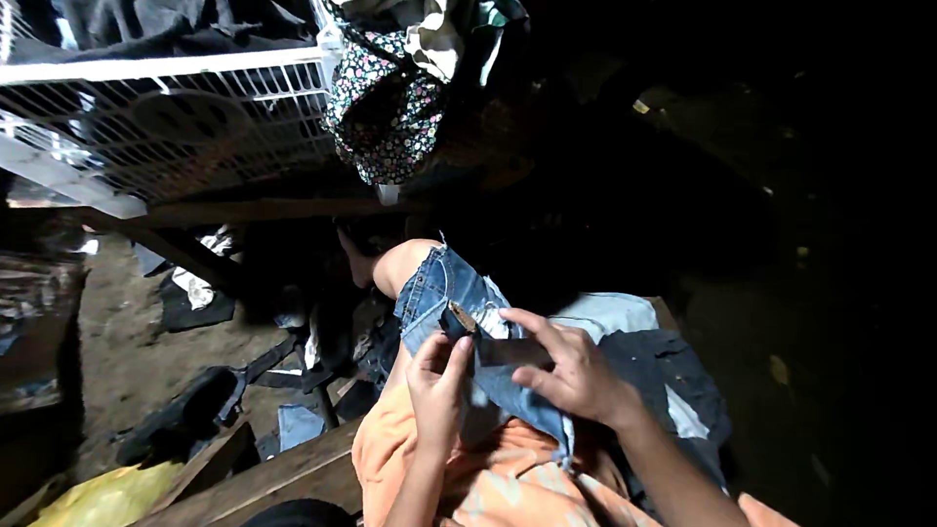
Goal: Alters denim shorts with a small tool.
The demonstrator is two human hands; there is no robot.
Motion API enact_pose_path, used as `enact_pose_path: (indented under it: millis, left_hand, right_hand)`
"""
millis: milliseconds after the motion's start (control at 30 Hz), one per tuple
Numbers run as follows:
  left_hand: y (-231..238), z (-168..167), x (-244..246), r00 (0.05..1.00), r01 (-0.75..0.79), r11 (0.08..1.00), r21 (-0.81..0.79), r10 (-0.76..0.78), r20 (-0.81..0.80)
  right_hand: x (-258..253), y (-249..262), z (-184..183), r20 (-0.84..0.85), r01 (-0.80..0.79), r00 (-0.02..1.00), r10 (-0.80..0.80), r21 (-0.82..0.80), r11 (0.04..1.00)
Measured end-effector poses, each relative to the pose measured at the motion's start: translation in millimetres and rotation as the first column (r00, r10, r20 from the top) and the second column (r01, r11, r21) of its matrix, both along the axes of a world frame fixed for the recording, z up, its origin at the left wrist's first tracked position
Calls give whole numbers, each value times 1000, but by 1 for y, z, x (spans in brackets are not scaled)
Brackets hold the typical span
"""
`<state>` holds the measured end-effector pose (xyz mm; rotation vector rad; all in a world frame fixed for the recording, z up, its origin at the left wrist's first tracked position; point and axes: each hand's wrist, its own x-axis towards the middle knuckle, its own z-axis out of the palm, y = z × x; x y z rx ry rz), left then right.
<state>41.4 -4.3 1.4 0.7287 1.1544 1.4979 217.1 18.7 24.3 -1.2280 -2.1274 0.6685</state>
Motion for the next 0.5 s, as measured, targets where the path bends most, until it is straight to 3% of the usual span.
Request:
enact_pose_path:
  millis: [267,500]
  left_hand:
    - [-14,18,-2,992,-2,999,-33,6,129]
    - [-25,25,-4,984,68,983,-172,-37,176]
  right_hand:
    - [-26,-7,-8,-52,13,999,-12,27,1000]
    - [-28,-21,-15,-63,-2,998,-8,-157,988]
